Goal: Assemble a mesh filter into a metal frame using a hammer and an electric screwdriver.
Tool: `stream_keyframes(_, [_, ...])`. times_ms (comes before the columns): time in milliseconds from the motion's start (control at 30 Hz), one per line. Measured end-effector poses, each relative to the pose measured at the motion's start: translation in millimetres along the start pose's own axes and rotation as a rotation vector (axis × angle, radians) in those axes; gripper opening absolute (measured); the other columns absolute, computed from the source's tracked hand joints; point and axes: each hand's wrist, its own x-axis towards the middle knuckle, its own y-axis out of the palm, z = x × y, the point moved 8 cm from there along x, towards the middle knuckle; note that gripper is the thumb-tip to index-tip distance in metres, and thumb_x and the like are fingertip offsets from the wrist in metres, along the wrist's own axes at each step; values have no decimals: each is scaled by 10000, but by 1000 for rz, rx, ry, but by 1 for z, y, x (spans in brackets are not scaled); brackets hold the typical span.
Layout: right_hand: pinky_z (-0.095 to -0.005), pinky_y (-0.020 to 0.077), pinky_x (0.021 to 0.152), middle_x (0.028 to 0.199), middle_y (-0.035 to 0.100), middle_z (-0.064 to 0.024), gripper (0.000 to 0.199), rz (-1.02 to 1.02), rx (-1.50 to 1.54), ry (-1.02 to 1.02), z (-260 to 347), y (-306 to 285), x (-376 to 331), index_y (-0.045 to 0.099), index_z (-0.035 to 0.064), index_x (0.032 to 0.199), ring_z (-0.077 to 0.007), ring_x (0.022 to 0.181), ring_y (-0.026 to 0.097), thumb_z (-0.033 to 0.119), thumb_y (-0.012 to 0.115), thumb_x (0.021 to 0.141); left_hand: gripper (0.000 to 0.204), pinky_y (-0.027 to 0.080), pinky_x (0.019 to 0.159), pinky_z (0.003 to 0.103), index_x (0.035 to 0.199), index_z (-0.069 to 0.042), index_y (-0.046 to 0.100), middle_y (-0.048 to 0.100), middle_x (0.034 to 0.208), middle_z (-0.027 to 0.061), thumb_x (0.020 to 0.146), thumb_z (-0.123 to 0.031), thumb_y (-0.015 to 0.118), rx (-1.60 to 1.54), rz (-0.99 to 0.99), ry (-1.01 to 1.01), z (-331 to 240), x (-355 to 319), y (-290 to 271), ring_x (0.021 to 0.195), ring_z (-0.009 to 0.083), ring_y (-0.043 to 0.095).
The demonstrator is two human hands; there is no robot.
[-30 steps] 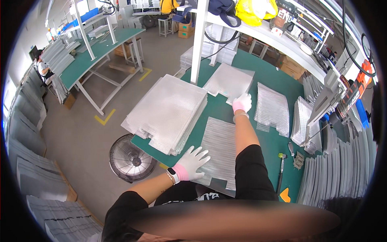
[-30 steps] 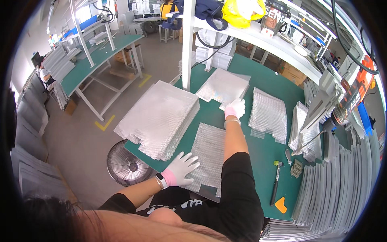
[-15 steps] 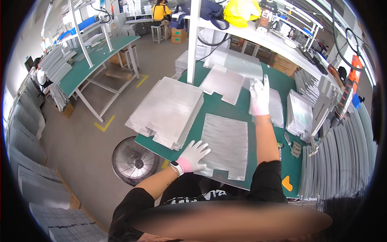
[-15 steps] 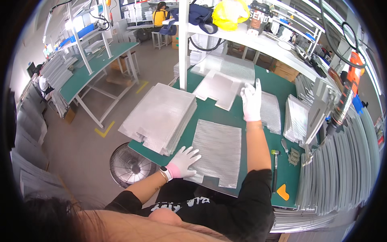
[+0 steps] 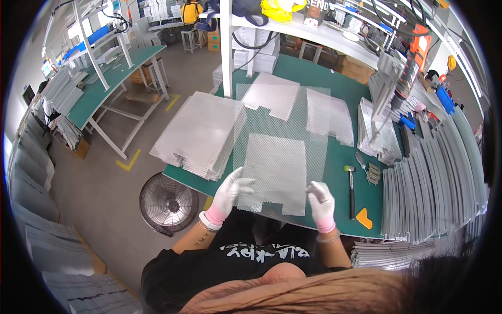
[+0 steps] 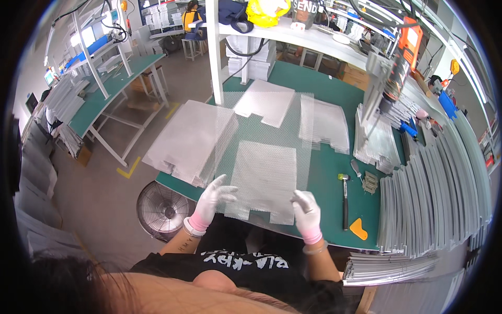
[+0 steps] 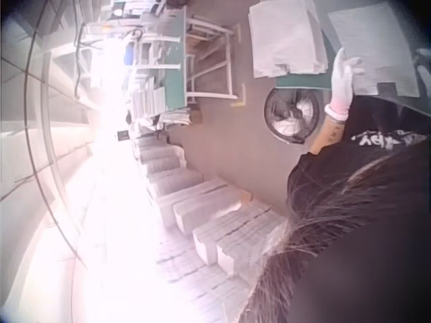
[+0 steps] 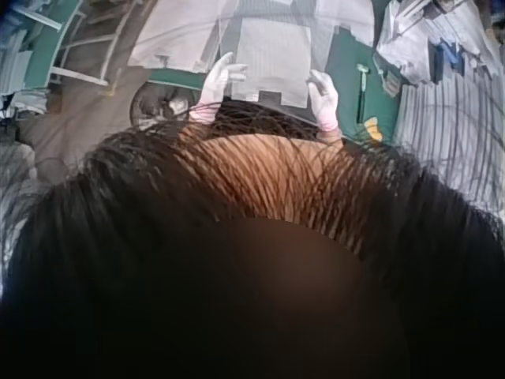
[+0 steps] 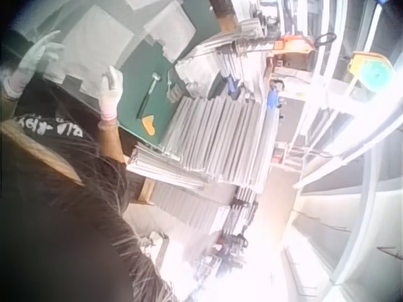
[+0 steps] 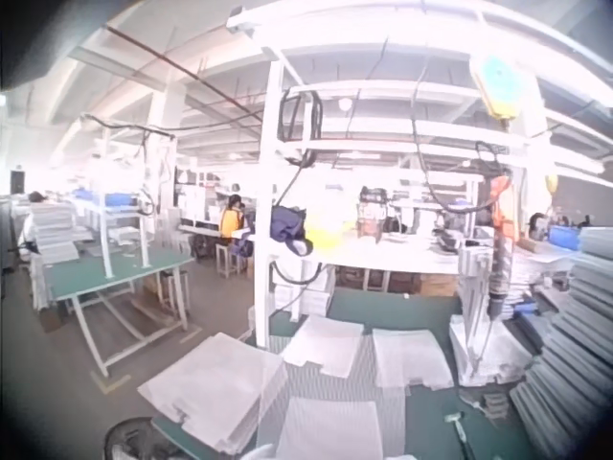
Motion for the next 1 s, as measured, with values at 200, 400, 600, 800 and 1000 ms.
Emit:
stream_keyframes(200, [-297,513,732,886,630,-98,375,-51,-463,150,5,8,-13,651,7,1178,-196,752,615,2,670,804,780,535,753,347,1498,15,282,693,945,96,846,-125,685,1348,-436,168,-10,-6,1,806,223,671])
stream_keyframes(400, [-321,516,726,918,659,-123,479,-31,-520,241,-27,6,-18,624,25,1264,-218,723,611,121,710,803,781,527,738,404,1470,16,334,647,905,122,812,-142,723,1586,-407,125,11,5,-15,816,322,649])
stream_keyframes(600, [-338,525,756,927,663,-122,487,-1,-581,311,-46,6,-28,616,42,1277,-237,768,639,164,701,814,637,509,746,440,1366,18,482,638,891,143,811,-183,723,1790,-319,158,20,9,-9,828,332,643])
stream_keyframes(800, [-375,531,774,928,653,-117,499,63,-661,406,-69,9,-34,599,62,1291,-277,829,655,221,693,828,626,508,767,436,1359,11,493,641,919,150,814,-209,709,1937,-312,27,34,13,-19,858,327,639])
stream_keyframes(1000, [-400,533,793,1010,643,-137,515,134,-779,396,-77,11,-34,575,72,1309,-318,905,650,285,675,850,619,502,762,455,1340,21,504,638,896,156,816,-226,723,1925,-313,60,33,14,-22,854,338,646])
